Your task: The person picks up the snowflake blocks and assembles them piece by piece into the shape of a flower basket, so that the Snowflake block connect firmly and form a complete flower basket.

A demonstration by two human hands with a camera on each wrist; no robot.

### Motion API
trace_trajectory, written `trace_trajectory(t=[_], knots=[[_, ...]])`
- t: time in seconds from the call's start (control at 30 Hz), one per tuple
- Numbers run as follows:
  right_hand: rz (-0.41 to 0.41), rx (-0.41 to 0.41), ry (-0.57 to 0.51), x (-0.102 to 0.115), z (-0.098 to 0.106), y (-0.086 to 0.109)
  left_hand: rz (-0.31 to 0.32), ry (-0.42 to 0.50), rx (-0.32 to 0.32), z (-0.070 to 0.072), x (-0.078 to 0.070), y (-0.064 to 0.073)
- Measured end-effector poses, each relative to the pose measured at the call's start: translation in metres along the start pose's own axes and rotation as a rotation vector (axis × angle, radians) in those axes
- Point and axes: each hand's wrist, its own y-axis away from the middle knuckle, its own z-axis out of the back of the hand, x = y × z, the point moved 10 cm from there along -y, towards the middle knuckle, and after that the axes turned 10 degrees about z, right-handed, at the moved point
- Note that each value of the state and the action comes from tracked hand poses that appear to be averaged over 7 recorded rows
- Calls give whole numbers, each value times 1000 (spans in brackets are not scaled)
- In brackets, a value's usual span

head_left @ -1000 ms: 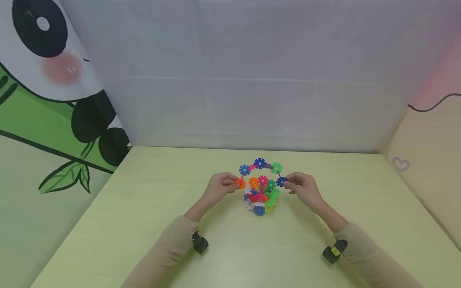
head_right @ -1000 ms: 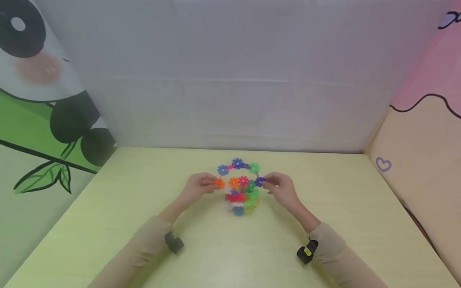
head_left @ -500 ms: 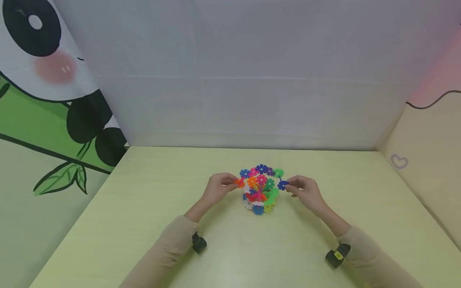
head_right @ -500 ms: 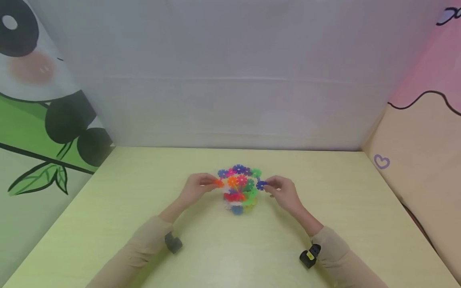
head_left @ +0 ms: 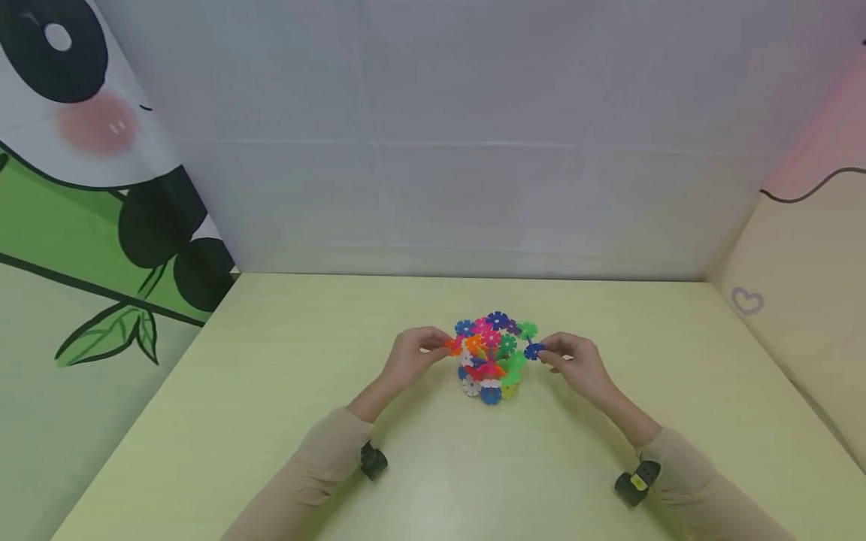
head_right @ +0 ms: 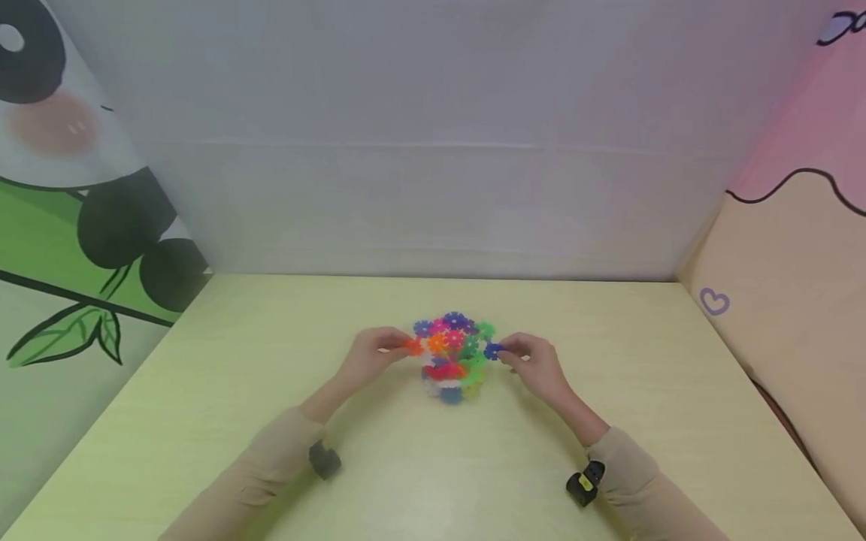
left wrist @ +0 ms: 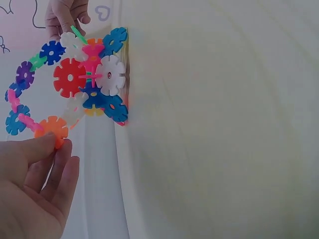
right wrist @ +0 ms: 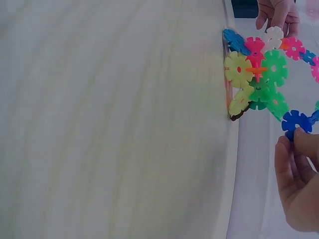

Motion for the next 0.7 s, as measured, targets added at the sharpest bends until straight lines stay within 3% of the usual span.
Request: trace_trajectory(t=[0.23,0.7], knots=[[36,32,58,6,-4,1,41,-9,23,-1,11,0],[92,65,144,14,-8,-4,70,-2,38,3,12,1]])
